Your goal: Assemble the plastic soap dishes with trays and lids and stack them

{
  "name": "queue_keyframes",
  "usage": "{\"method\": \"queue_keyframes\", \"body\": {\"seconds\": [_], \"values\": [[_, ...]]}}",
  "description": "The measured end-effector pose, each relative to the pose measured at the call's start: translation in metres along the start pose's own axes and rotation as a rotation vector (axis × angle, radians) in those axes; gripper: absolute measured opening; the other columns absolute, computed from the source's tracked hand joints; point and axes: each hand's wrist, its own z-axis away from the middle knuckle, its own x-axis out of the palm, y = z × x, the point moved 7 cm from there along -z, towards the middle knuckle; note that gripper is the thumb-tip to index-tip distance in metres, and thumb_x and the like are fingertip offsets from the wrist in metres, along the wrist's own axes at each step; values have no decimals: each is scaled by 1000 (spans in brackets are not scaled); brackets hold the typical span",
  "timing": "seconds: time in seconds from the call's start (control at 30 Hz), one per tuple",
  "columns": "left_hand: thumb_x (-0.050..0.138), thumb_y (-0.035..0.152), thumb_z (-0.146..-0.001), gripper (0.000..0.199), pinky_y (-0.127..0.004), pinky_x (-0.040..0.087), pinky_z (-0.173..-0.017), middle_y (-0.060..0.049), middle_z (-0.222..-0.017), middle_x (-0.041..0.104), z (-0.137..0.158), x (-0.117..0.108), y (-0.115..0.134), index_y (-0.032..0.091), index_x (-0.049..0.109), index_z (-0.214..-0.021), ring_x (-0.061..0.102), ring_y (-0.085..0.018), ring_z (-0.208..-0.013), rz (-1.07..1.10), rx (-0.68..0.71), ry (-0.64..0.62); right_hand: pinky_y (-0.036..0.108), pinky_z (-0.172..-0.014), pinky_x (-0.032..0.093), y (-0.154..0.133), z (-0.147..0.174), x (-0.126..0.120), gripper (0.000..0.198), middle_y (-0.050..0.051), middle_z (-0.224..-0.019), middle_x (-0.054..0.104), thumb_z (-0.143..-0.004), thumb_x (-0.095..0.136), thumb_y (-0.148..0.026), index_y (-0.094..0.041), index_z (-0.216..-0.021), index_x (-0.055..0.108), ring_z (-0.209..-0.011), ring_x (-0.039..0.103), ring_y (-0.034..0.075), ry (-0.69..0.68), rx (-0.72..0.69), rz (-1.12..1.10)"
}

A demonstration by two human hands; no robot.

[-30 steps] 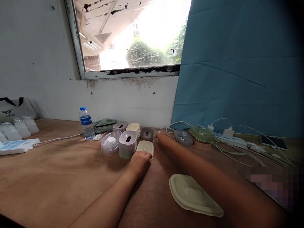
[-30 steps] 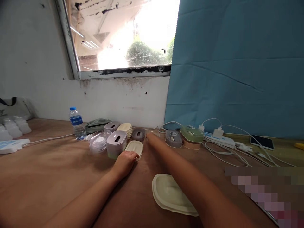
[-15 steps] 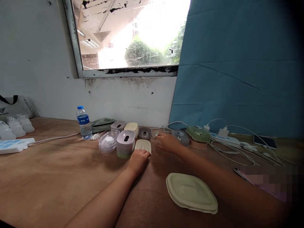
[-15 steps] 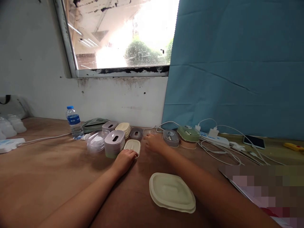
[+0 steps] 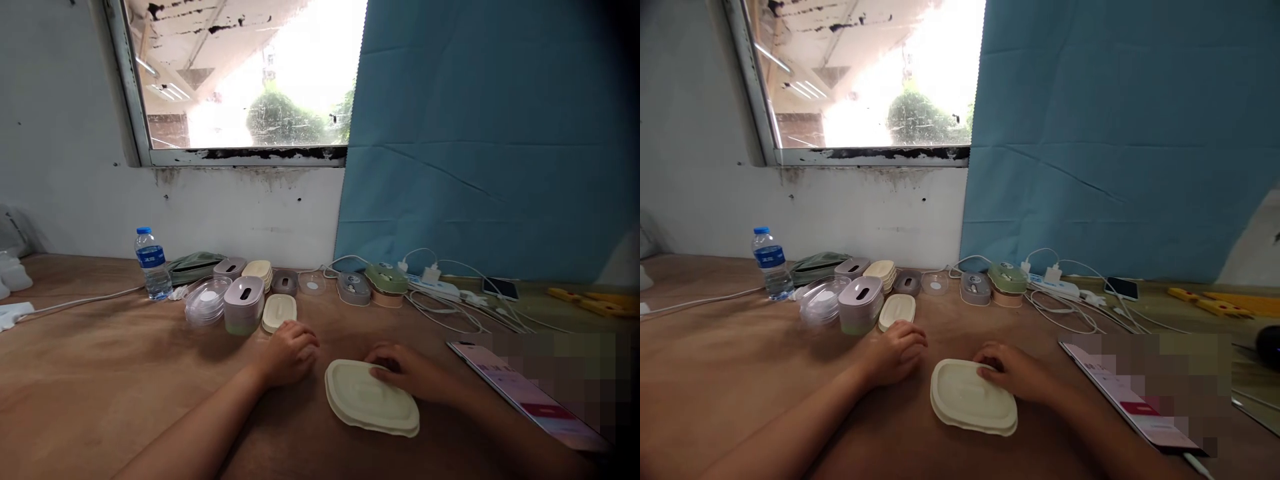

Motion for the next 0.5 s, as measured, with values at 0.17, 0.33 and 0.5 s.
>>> {"method": "queue_keyframes", "body": {"seconds": [0.17, 0.33, 0.5], "values": [[47, 29, -80, 32, -32, 34, -98, -8, -107, 60, 7, 8, 46, 18, 50, -111, 49, -18, -108, 120, 400, -201, 31, -72, 43, 9, -2, 2, 32, 6, -89, 61, -81, 44, -42, -19, -90, 64, -80, 56, 19, 175, -58, -102], [42, 27, -85, 28, -33, 36, -98, -9, -104, 61, 7, 10, 57, 18, 51, -110, 48, -18, -108, 106, 406, -199, 29, -69, 45, 18, -2, 6, 32, 6, -89, 62, -79, 48, -43, -18, -89, 66, -80, 57, 19, 213, -65, -228], [41, 31, -86, 26, -32, 37, -97, -8, -100, 59, 5, 15, 43, 16, 54, -104, 50, -18, -105, -13, 310, -107, 30, -71, 45, 45, 2, -10, 30, 7, -96, 60, -78, 48, -38, -17, -94, 60, -80, 56, 18, 510, 100, -292]]}}
